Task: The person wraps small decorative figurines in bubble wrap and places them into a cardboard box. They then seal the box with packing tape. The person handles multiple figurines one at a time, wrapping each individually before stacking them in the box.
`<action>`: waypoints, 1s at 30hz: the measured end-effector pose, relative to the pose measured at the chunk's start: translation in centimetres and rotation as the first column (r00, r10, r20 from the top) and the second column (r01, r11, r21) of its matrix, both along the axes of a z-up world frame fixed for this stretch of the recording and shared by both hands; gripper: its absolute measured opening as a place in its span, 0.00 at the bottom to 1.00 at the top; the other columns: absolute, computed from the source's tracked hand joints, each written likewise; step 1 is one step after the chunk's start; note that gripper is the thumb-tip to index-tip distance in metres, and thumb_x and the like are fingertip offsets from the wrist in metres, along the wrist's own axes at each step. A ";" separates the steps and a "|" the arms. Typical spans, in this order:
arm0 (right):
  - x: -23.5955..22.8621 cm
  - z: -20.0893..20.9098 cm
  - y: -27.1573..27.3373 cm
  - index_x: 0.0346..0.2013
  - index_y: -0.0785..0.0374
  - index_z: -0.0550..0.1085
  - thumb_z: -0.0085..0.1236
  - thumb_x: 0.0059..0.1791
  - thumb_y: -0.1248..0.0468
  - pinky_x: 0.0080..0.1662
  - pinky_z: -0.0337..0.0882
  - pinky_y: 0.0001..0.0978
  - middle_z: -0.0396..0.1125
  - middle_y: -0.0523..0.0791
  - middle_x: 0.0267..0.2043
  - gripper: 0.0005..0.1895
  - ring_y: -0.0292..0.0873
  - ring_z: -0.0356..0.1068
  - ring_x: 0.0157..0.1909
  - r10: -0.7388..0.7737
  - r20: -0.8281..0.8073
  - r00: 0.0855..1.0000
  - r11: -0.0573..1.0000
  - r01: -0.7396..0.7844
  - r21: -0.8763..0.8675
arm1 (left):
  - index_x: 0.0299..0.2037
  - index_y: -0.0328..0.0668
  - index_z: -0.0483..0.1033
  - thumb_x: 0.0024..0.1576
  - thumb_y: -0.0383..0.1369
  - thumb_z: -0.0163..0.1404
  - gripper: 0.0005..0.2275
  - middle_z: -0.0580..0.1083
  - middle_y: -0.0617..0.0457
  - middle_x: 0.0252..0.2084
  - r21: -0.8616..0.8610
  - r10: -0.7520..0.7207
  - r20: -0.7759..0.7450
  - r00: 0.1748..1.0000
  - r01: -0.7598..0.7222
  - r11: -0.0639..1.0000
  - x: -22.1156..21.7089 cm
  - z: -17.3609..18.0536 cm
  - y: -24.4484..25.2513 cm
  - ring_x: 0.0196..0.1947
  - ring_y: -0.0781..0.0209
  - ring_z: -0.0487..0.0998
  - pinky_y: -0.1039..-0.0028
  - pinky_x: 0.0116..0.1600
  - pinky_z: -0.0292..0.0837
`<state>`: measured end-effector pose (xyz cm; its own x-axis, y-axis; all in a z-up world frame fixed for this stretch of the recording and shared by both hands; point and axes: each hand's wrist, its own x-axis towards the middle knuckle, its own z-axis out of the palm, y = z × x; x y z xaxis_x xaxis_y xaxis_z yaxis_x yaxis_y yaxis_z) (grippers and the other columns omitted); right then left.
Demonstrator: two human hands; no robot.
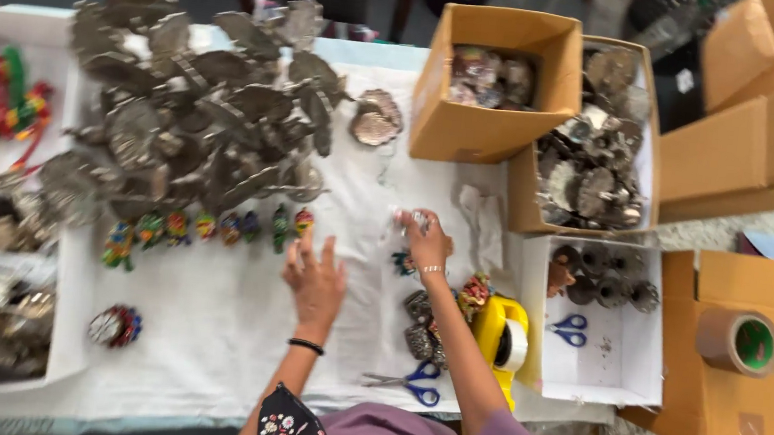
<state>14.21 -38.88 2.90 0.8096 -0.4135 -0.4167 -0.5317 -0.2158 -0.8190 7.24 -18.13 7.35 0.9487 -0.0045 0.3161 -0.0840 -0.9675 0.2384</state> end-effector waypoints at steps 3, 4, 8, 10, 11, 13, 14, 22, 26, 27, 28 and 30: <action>1.8 -3.5 -4.4 0.59 0.54 0.69 0.61 0.50 0.54 0.35 0.74 0.28 0.70 0.41 0.43 0.24 0.33 0.71 0.38 -0.181 0.029 0.983 0.947 0.166 0.275 | 0.62 0.53 0.74 0.54 0.41 0.59 0.24 0.59 0.53 0.72 0.204 -0.021 0.062 0.998 0.008 0.979 2.3 -1.5 1.4 0.64 0.47 0.58 0.57 0.60 0.57; 1.1 -5.5 -6.0 0.59 0.54 0.69 0.61 0.50 0.54 0.35 0.74 0.28 0.70 0.41 0.43 0.24 0.33 0.71 0.38 -0.196 0.027 0.980 0.944 0.181 0.274 | 0.62 0.53 0.74 0.54 0.41 0.59 0.24 0.59 0.53 0.72 0.203 -0.036 0.060 0.998 0.023 0.979 3.0 -1.3 1.7 0.64 0.47 0.58 0.57 0.60 0.57; -4.1 -1.2 -9.8 0.67 0.56 0.64 0.58 0.52 0.59 0.46 0.68 0.33 0.67 0.44 0.52 0.29 0.40 0.67 0.49 -0.245 0.087 0.966 0.797 0.149 0.586 | 0.56 0.51 0.76 0.54 0.38 0.57 0.18 0.69 0.58 0.58 0.394 -0.025 -0.011 1.000 0.027 0.919 5.1 -1.6 2.9 0.59 0.55 0.65 0.60 0.59 0.58; -9.0 5.1 -10.9 0.66 0.59 0.65 0.56 0.52 0.59 0.55 0.69 0.34 0.70 0.44 0.58 0.27 0.40 0.70 0.57 -0.242 0.088 0.966 0.796 0.146 0.588 | 0.52 0.52 0.77 0.56 0.33 0.56 0.14 0.72 0.59 0.52 0.391 -0.083 -0.006 0.997 0.079 0.917 5.4 -2.4 3.4 0.56 0.58 0.68 0.62 0.58 0.59; -11.9 7.4 -11.8 0.64 0.60 0.66 0.55 0.53 0.59 0.54 0.70 0.35 0.70 0.46 0.56 0.25 0.41 0.71 0.54 -0.319 0.177 0.931 0.762 0.141 0.632 | 0.50 0.49 0.76 0.59 0.31 0.54 0.10 0.72 0.56 0.49 0.314 -0.128 -0.020 0.992 0.128 0.941 5.5 -2.7 3.5 0.53 0.57 0.71 0.64 0.57 0.64; -18.8 7.9 -14.5 0.61 0.61 0.67 0.53 0.53 0.59 0.54 0.71 0.36 0.71 0.49 0.54 0.23 0.41 0.73 0.52 -0.416 0.257 0.872 0.726 0.148 0.672 | 0.48 0.46 0.76 0.62 0.28 0.53 0.07 0.72 0.54 0.47 0.232 -0.198 -0.034 0.980 0.200 0.952 5.5 -2.9 3.6 0.49 0.55 0.73 0.65 0.55 0.68; -22.7 6.2 -16.7 0.58 0.64 0.71 0.54 0.56 0.61 0.51 0.71 0.36 0.72 0.48 0.48 0.17 0.41 0.72 0.47 -0.536 0.337 0.774 0.773 0.289 0.565 | 0.49 0.43 0.75 0.60 0.26 0.52 0.08 0.73 0.52 0.49 0.191 -0.234 -0.025 0.972 0.234 0.953 5.5 -2.7 3.2 0.48 0.52 0.74 0.67 0.53 0.71; -53.0 -26.0 -25.1 0.41 0.64 0.82 0.57 0.50 0.52 0.46 0.74 0.50 0.76 0.57 0.43 0.18 0.60 0.75 0.45 -0.483 -0.478 0.733 0.805 0.158 -0.572 | 0.59 0.40 0.70 0.51 0.27 0.54 0.23 0.72 0.42 0.50 0.085 -0.302 -0.184 0.935 0.321 0.943 3.6 -3.3 2.0 0.43 0.43 0.75 0.61 0.42 0.76; -55.4 -30.3 -16.0 0.50 0.60 0.78 0.68 0.40 0.46 0.54 0.71 0.46 0.71 0.57 0.50 0.30 0.59 0.72 0.52 -0.323 -0.351 0.879 0.830 0.085 -0.551 | 0.57 0.35 0.73 0.59 0.35 0.55 0.18 0.77 0.39 0.39 -0.449 -0.398 -0.359 0.844 0.218 0.867 0.7 -3.0 1.5 0.39 0.46 0.79 0.61 0.44 0.75; -55.5 -31.1 -14.1 0.48 0.60 0.79 0.68 0.42 0.47 0.53 0.72 0.47 0.74 0.56 0.46 0.27 0.59 0.74 0.50 -0.378 -0.304 0.875 0.825 0.169 -0.540 | 0.55 0.36 0.75 0.61 0.37 0.53 0.16 0.79 0.41 0.35 -0.612 -0.445 -0.490 0.749 0.068 0.788 0.0 -2.9 1.7 0.36 0.52 0.83 0.64 0.43 0.76; -54.7 -28.7 -14.0 0.48 0.60 0.79 0.68 0.42 0.47 0.53 0.72 0.47 0.74 0.56 0.46 0.27 0.59 0.74 0.50 -0.377 -0.305 0.875 0.826 0.168 -0.538 | 0.55 0.36 0.75 0.61 0.37 0.53 0.16 0.79 0.41 0.35 -0.610 -0.444 -0.491 0.749 0.068 0.789 -0.7 -3.2 2.3 0.36 0.52 0.83 0.64 0.43 0.76; -52.9 -24.0 -13.8 0.39 0.60 0.82 0.59 0.52 0.49 0.50 0.72 0.50 0.75 0.53 0.41 0.17 0.59 0.74 0.46 -0.665 -0.252 0.703 0.632 0.349 -0.692 | 0.55 0.34 0.76 0.62 0.38 0.53 0.17 0.79 0.41 0.30 -0.620 -0.503 -0.536 0.678 0.089 0.780 -1.8 -3.6 3.3 0.31 0.52 0.82 0.64 0.42 0.75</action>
<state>-38.66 -52.64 -21.05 0.1668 -0.9654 -0.2002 -0.9564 -0.1091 -0.2709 5.43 -14.80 3.79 0.8735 -0.3630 -0.3243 0.0312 -0.6232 0.7814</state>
